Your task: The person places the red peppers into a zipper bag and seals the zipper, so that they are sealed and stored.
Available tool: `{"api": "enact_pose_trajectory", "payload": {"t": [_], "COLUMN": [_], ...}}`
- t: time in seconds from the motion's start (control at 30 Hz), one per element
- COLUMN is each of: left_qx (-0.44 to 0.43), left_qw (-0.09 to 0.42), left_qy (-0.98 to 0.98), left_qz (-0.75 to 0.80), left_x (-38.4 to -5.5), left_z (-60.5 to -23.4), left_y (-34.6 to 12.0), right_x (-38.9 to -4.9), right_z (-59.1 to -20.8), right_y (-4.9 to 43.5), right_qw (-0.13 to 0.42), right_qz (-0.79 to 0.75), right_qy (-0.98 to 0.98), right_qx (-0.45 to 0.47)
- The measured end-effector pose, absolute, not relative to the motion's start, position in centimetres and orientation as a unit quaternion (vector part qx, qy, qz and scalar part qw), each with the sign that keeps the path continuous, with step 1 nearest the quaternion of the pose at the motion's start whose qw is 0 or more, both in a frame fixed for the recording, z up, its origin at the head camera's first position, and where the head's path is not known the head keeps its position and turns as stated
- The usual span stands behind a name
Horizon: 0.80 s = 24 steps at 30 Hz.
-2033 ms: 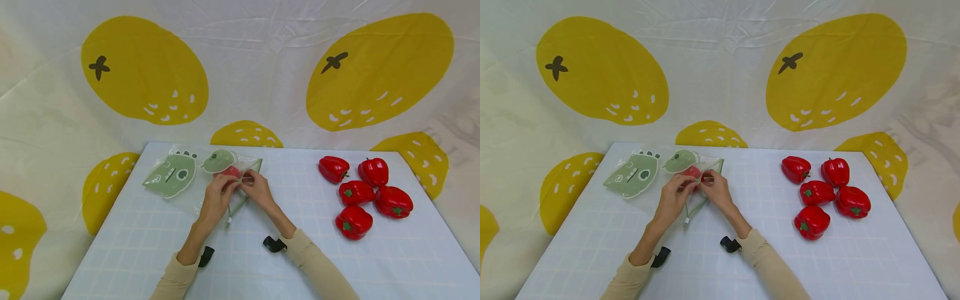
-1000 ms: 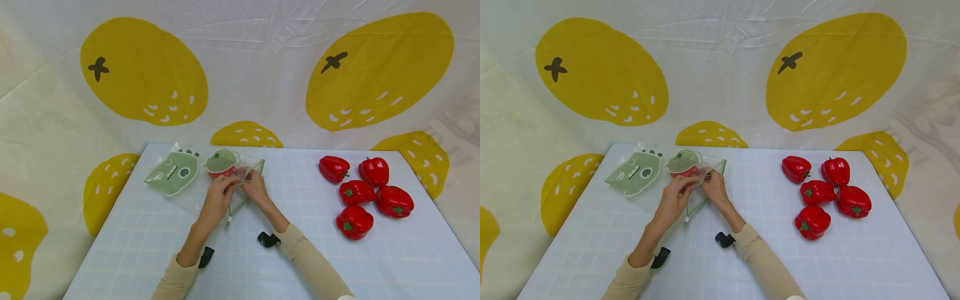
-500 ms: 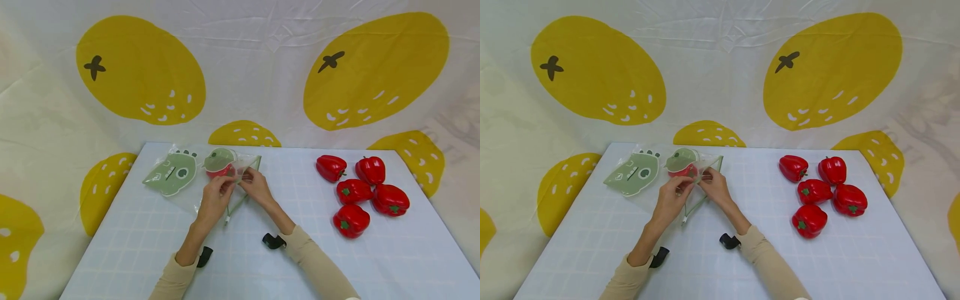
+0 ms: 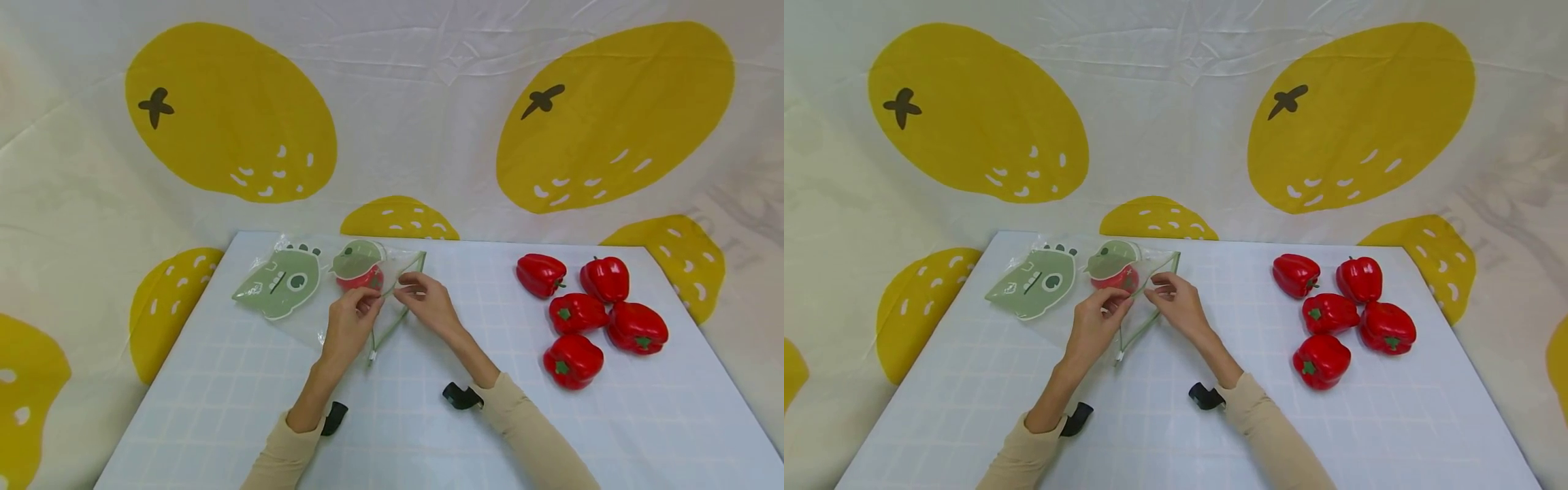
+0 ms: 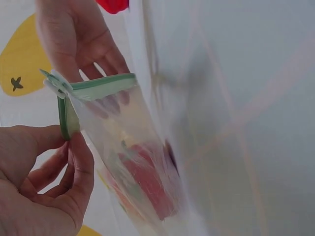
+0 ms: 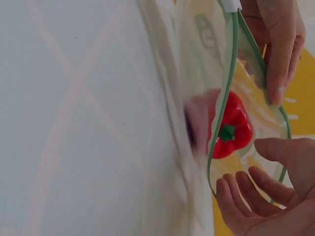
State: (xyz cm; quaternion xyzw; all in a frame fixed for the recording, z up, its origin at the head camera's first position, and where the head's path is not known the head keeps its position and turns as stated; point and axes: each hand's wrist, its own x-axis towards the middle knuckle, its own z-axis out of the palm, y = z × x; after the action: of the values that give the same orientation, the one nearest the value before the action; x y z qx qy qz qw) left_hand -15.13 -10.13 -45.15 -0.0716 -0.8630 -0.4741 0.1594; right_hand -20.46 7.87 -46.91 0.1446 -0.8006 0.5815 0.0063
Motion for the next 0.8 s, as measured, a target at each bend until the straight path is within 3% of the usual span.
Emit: {"api": "enact_pose_trajectory", "payload": {"t": [0.8], "left_qx": [-0.063], "left_qw": [0.152], "left_qy": [-0.854], "left_qz": [-0.494], "left_x": [-15.1], "left_z": [-45.2], "left_y": [-10.1], "right_x": [-18.2], "right_z": [-44.9], "right_y": [13.4], "right_qw": [0.021], "right_qz": [0.56], "right_qy": [-0.818], "right_qx": [0.133]}}
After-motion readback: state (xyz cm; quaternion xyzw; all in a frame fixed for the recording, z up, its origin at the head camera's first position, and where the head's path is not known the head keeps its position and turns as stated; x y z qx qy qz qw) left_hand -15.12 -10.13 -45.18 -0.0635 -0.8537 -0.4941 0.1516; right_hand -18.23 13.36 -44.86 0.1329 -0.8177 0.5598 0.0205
